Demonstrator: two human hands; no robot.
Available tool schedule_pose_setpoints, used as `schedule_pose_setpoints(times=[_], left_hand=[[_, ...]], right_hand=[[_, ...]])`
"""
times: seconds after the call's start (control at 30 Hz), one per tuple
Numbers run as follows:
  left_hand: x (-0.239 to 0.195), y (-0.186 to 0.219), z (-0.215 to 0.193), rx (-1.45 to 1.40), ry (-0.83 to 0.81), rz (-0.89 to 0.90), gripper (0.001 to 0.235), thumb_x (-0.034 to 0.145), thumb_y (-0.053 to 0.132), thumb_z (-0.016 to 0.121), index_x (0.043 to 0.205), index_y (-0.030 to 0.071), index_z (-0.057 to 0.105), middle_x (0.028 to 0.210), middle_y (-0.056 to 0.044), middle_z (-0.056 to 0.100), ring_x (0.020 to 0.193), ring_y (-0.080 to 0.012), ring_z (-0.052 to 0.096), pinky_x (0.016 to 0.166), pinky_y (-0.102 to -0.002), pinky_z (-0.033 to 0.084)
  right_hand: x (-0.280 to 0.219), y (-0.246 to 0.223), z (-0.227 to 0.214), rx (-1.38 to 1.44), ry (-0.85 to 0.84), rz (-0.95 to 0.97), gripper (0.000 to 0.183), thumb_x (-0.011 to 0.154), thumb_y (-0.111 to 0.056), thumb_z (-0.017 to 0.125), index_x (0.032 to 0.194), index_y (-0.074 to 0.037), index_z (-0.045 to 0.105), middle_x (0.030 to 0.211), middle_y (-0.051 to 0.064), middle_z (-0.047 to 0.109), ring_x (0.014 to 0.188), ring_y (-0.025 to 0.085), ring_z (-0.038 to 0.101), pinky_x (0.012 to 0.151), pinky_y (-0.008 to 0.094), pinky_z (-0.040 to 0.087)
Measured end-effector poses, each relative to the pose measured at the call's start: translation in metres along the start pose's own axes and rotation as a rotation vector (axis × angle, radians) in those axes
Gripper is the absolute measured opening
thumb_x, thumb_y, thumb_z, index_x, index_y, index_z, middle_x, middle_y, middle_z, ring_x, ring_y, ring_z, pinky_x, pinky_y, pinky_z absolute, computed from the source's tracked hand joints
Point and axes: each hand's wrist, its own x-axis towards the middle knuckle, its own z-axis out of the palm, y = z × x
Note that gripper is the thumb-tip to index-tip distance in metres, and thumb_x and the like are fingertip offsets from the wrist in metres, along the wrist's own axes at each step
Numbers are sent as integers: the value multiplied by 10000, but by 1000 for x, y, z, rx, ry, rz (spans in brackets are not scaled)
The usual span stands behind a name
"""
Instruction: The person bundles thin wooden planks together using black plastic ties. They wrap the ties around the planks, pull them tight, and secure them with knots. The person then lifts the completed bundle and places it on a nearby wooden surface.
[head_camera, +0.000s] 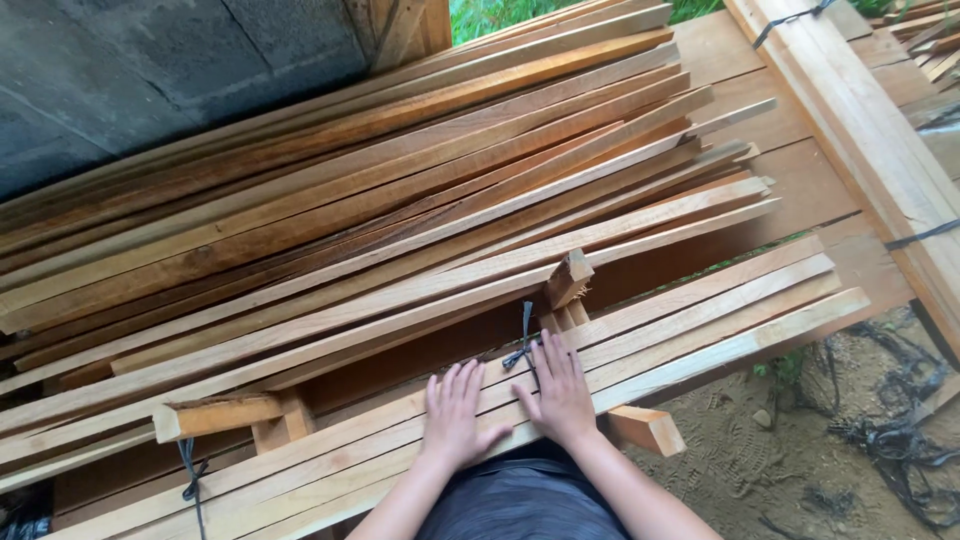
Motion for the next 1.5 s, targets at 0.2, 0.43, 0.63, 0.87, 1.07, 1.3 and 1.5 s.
schedule_pose_setpoints(times=[0.2,0.43,0.63,0.87,1.07,1.3,1.5], left_hand=[[-27,12,-18,254,-228,7,1376,633,776,795,1610,93,107,1683,-175,21,1551,-417,-10,1213,-633,-22],[-27,4,1,283,-148,17,1361,615,629,878,1619,158,88,1692,-147,36,1548,-401,26,1212,-642,-8],[-24,13,-8,325,-108,32,1384,602,690,854,1620,153,86,1694,-145,49,1549,-387,32,1224,-621,6],[34,20,6,-40,72,-106,943,793,745,641,1470,111,473,1501,-88,486,1401,-291,399,1182,-516,230],[79,72,-35,-187,-171,-265,747,793,736,617,1239,143,702,1069,-105,772,1094,-267,698,1026,-391,483],[105,65,-17,-157,-325,-342,865,712,838,628,1230,153,732,1097,-148,764,1066,-296,728,943,-419,571],[109,74,-25,-73,-372,-327,947,717,921,519,1217,145,728,1089,-130,763,1055,-285,734,893,-423,595]], right_hand=[[-21,-4,-3,-79,-12,-3,897,913,-639,517,1536,-22,329,1636,181,254,1532,310,197,1219,523,147],[-20,-6,-3,-113,-23,13,894,910,-648,523,1543,-51,321,1636,174,258,1523,309,204,1207,530,137],[-45,6,0,256,151,41,484,935,-402,642,1314,-102,663,1488,136,590,1441,335,459,1187,536,265],[-106,44,42,934,-187,708,467,958,-466,610,1055,-44,785,1005,80,814,903,192,782,840,343,576],[-82,51,25,1392,-568,1189,814,922,-669,509,1490,-87,471,1458,153,607,1311,325,585,1099,459,434],[-71,50,35,1680,-512,1305,992,871,-702,558,1621,-150,217,1650,181,353,1494,423,368,1205,612,267],[-64,44,43,1750,-531,1329,1051,768,-778,604,1582,-170,334,1514,217,534,1382,438,525,1131,611,346]])
